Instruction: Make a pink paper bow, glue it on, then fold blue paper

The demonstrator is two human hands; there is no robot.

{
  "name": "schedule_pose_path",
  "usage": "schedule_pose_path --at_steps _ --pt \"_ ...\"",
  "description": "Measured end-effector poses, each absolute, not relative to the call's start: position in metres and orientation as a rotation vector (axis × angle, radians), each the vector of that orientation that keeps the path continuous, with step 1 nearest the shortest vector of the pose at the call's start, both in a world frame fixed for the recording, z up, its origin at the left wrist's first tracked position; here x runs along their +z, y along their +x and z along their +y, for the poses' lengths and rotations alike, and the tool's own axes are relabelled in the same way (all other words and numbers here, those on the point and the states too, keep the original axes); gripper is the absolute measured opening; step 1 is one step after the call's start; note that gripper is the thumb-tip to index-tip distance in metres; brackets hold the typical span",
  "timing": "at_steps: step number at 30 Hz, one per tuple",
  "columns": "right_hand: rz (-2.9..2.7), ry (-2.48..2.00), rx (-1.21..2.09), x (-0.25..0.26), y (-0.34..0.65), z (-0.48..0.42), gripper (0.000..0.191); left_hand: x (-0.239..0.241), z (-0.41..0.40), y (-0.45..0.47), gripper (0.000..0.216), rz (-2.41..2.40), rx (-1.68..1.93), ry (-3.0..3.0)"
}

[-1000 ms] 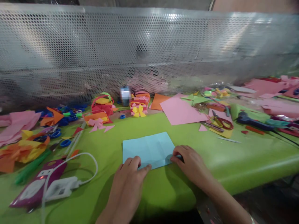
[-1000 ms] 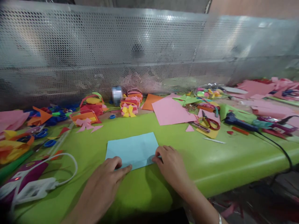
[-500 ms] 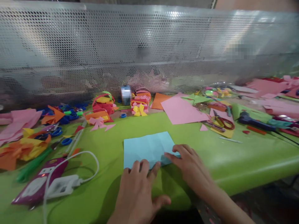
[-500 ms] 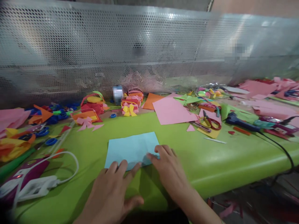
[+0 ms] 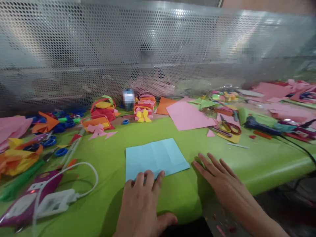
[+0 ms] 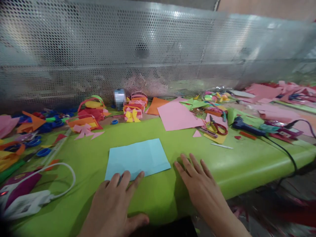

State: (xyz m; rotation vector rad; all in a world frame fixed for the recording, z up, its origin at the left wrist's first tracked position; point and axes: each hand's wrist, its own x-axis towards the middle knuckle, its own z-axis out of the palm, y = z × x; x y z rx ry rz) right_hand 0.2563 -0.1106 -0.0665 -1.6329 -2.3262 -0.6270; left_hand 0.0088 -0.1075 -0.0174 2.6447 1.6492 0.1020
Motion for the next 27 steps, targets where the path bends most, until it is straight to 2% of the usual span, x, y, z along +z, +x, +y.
schedule_pose_path --at_steps 5,9,14,22,27 --pt "-2.441 -1.387 -0.386 -0.054 0.224 -0.111 0.053 -0.019 -0.109 0.009 0.079 1.655 0.126 2.709" --pt "-2.542 -1.297 -0.184 -0.056 0.199 -0.111 0.048 -0.034 -0.112 0.003 0.079 1.651 0.283 2.889" --pt "-2.51 -1.265 -0.277 -0.067 0.201 -0.112 0.046 -0.049 -0.12 -0.014 0.076 1.589 0.556 3.229" --pt "-2.491 -1.253 -0.28 -0.071 0.204 -0.111 0.046 -0.035 -0.139 -0.068 0.063 1.762 0.211 3.215" --pt "-2.482 -1.237 -0.297 -0.073 0.205 -0.111 0.047 -0.034 -0.141 -0.071 0.055 1.902 0.318 3.1"
